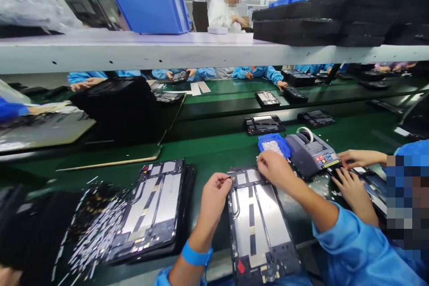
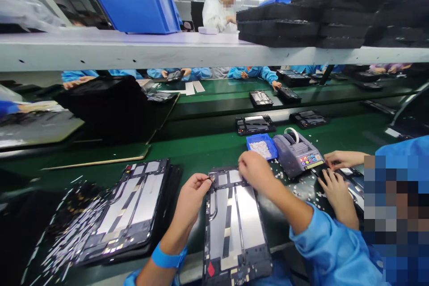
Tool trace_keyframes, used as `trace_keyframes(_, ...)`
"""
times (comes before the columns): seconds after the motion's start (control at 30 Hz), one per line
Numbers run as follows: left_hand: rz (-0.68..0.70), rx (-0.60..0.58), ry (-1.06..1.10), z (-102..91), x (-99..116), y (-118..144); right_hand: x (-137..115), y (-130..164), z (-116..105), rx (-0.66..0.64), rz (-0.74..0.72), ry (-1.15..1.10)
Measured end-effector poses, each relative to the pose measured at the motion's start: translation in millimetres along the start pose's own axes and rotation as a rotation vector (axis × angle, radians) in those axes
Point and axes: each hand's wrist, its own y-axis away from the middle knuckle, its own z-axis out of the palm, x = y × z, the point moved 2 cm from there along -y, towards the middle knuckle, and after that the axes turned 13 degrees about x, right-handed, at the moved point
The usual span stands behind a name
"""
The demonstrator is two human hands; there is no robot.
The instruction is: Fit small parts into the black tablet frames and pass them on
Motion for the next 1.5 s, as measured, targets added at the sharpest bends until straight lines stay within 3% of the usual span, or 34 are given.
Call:
trace_keyframes(0.1, 0.027, 0.010, -0.034, 1.7, 1, 1, -48, 23, 13, -0.025, -0.155, -0.145)
trace_keyframes(0.2, 0.078, 0.027, -0.098, 1.0, 6, 4, -71, 29, 24, -0.056, -0.167, -0.149)
trace_keyframes(0.47, 0.227, 0.079, -0.240, -0.4, 17, 22, -71, 25, 31, -0.043, -0.032, -0.192)
trace_keyframes(0.6, 0.221, 0.047, -0.236, -0.2, 16, 19, -72, 22, 36, -0.028, -0.001, -0.319)
trace_keyframes(0.73, 0.106, 0.028, -0.149, 1.5, 4, 8, -42, 1, 27, 0.015, 0.021, -0.350)
trace_keyframes(0.87, -0.003, 0.011, -0.013, 0.9, -5, 3, 23, -27, -2, 0.054, 0.242, -0.034)
trace_keyframes(0.97, 0.012, -0.021, -0.033, -3.3, -2, 6, 41, -30, -14, -0.013, 0.294, 0.111)
trace_keyframes(1.1, 0.099, -0.035, -0.151, -15.5, 9, 11, -3, -16, -1, -0.170, 0.073, -0.188)
trace_keyframes(1.23, 0.217, 0.033, -0.288, -31.3, 12, 7, -46, -17, 21, -0.293, 0.082, -0.251)
trace_keyframes(1.37, 0.381, 0.053, -0.429, -39.2, 8, 2, -57, -25, 28, -0.340, 0.104, -0.231)
trace_keyframes(1.5, 0.472, -0.014, -0.481, -35.6, 3, 0, -60, -25, 25, -0.418, 0.130, -0.229)
